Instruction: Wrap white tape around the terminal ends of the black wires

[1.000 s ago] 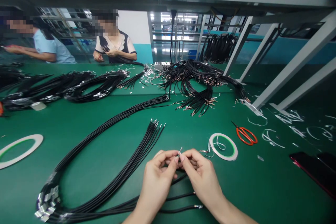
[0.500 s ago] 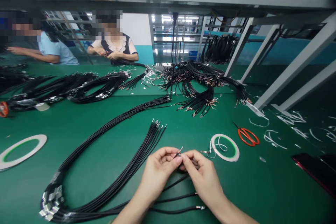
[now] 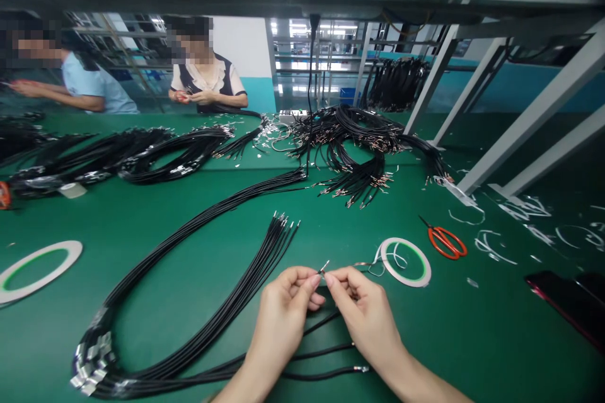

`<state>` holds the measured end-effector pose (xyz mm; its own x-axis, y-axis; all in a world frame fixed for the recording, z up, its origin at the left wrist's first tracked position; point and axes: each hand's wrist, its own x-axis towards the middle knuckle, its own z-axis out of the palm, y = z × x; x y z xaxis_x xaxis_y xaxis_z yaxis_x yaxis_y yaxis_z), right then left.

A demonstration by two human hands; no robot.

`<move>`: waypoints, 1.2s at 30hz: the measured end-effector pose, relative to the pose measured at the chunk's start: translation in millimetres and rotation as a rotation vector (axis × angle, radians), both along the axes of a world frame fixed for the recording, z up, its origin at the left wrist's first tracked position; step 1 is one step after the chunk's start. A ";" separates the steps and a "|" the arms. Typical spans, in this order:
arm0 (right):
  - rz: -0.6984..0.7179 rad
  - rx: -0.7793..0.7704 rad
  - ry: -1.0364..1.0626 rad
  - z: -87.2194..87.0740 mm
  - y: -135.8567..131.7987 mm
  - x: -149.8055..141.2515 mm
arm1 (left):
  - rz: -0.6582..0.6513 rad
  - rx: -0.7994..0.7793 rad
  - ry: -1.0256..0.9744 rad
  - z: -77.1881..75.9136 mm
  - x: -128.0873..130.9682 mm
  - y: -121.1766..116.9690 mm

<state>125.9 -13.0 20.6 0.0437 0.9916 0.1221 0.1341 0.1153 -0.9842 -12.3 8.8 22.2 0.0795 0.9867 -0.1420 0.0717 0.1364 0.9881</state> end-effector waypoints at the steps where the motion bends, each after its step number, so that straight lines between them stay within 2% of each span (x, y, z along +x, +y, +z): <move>1: -0.001 -0.003 0.003 -0.1 -0.1 -0.1 | 0.000 -0.031 -0.033 1.3 0.3 0.3; 8: 0.013 -0.002 0.068 3.0 0.0 -1.1 | -0.013 -0.139 -0.184 8.9 0.7 2.3; 16: 0.049 -0.027 0.182 6.3 0.2 -3.2 | -0.066 -0.253 -0.341 10.2 0.0 1.0; 22: 0.045 -0.025 0.190 3.7 2.3 -2.3 | -0.128 -0.274 -0.397 13.3 -3.9 -0.1; 28: 0.048 -0.049 0.235 -2.9 8.0 0.0 | -0.147 -0.192 -0.292 17.0 -3.2 1.5; 31: 0.042 -0.066 0.253 -4.9 8.9 0.3 | -0.090 -0.182 -0.222 13.2 -1.1 1.6; 36: 0.052 -0.071 0.242 -8.9 7.9 -0.9 | -0.010 -0.078 -0.039 5.1 -0.3 0.4</move>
<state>125.0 -5.1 11.7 0.0119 0.9990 0.0441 -0.1107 0.0451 -0.9928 -12.6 9.3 27.3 0.0961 0.9719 -0.2147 0.0352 0.2123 0.9766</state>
